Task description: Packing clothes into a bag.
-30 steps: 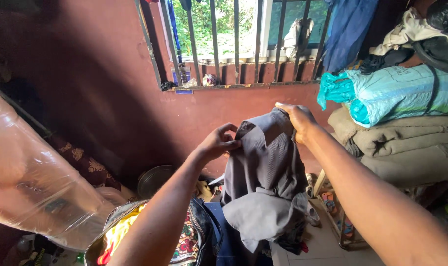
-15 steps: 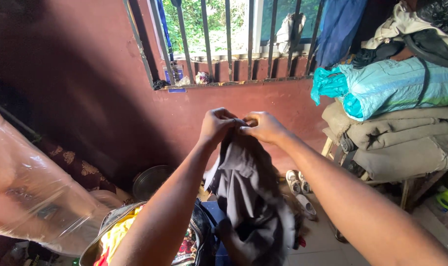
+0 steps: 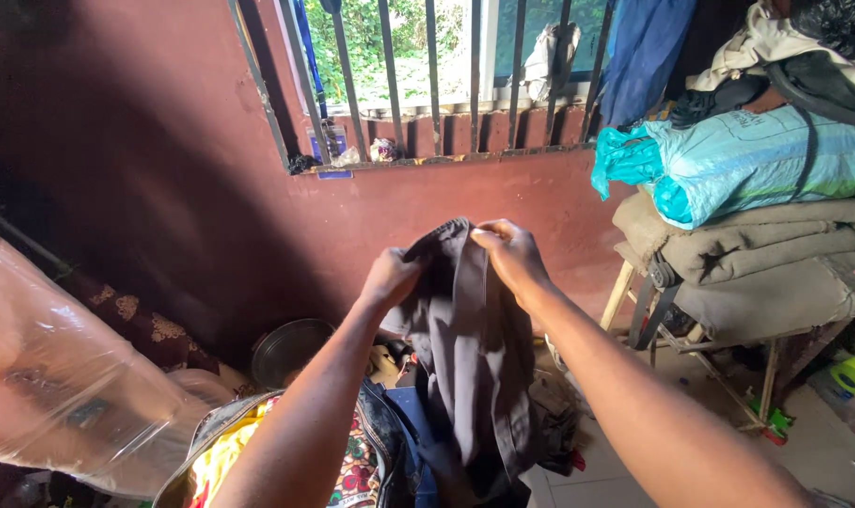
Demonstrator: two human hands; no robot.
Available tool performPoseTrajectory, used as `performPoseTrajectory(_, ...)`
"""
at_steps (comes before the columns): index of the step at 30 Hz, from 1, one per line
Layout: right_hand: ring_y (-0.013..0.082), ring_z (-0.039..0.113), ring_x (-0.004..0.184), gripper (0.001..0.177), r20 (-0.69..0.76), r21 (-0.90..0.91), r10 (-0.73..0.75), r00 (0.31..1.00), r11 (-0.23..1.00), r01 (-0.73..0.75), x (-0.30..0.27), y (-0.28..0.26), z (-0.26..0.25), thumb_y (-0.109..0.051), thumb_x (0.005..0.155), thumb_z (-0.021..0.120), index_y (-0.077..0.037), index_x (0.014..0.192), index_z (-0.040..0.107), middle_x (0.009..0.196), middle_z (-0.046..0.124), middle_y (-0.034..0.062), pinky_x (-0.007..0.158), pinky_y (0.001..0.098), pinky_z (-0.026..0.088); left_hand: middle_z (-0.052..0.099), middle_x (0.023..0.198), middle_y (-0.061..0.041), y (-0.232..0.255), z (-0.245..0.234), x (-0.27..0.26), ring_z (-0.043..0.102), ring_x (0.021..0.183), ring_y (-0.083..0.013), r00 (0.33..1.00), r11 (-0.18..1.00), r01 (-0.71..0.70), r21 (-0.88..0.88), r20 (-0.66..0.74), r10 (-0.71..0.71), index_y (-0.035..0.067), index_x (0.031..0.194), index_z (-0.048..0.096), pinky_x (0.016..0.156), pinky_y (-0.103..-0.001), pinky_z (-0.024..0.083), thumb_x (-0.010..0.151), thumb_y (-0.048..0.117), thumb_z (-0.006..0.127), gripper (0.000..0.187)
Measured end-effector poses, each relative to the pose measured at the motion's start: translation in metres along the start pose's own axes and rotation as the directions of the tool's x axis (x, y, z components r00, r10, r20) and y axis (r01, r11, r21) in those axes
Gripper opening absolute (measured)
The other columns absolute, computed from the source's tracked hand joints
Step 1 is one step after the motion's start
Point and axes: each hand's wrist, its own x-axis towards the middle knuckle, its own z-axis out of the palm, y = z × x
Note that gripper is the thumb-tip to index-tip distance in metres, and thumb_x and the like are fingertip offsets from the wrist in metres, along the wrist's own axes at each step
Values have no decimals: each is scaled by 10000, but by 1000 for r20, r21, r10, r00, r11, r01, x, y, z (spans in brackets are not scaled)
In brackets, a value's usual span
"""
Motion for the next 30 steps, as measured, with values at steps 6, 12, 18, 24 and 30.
performPoseTrajectory(6, 223, 732, 951, 449, 229, -393, -81, 970, 904, 168, -21, -24, 15, -353, 844, 775, -68, 1178, 680, 1000, 737, 68, 855, 355, 554, 759, 1031, -175, 97, -28, -42, 727, 1005, -373, 987, 988, 90, 123, -143, -72, 153, 1120, 773, 906, -457, 556, 790, 390, 708, 411)
performPoseTrajectory(12, 300, 750, 976, 247, 60, -614, -94, 994, 782, 111, 0, 16, -7, -224, 904, 648, -107, 1093, 756, 1015, 774, 139, 848, 396, 565, 777, 1023, -142, 82, -43, -45, 733, 999, -353, 953, 968, 190, 164, -266, -142, 163, 1016, 802, 889, -471, 565, 768, 369, 708, 335)
performPoseTrajectory(18, 296, 732, 884, 238, -103, -553, -129, 986, 832, 51, 5, 14, -1, -260, 903, 675, -47, 986, 741, 926, 761, 161, 777, 416, 549, 754, 945, -134, 64, -49, -44, 716, 922, -320, 991, 914, 129, 386, -11, -135, 112, 942, 797, 827, -445, 551, 778, 598, 792, 513)
performPoseTrajectory(24, 235, 736, 788, 352, -183, -525, -8, 983, 846, -90, -9, -15, 8, -342, 895, 745, 10, 897, 745, 822, 757, 155, 738, 395, 552, 697, 800, 12, 32, -23, -30, 578, 748, -59, 967, 951, 13, -308, 248, 67, -47, 968, 773, 713, -302, 530, 957, 473, 662, 532)
performPoseTrajectory(30, 171, 717, 821, 315, 78, -319, -133, 988, 935, 151, 0, 1, 46, -296, 883, 737, -7, 1010, 736, 898, 775, 101, 716, 335, 548, 753, 865, -177, 39, 21, -8, 649, 761, -156, 967, 981, -82, -173, -253, 36, -15, 1071, 768, 757, -391, 527, 981, 356, 555, 437)
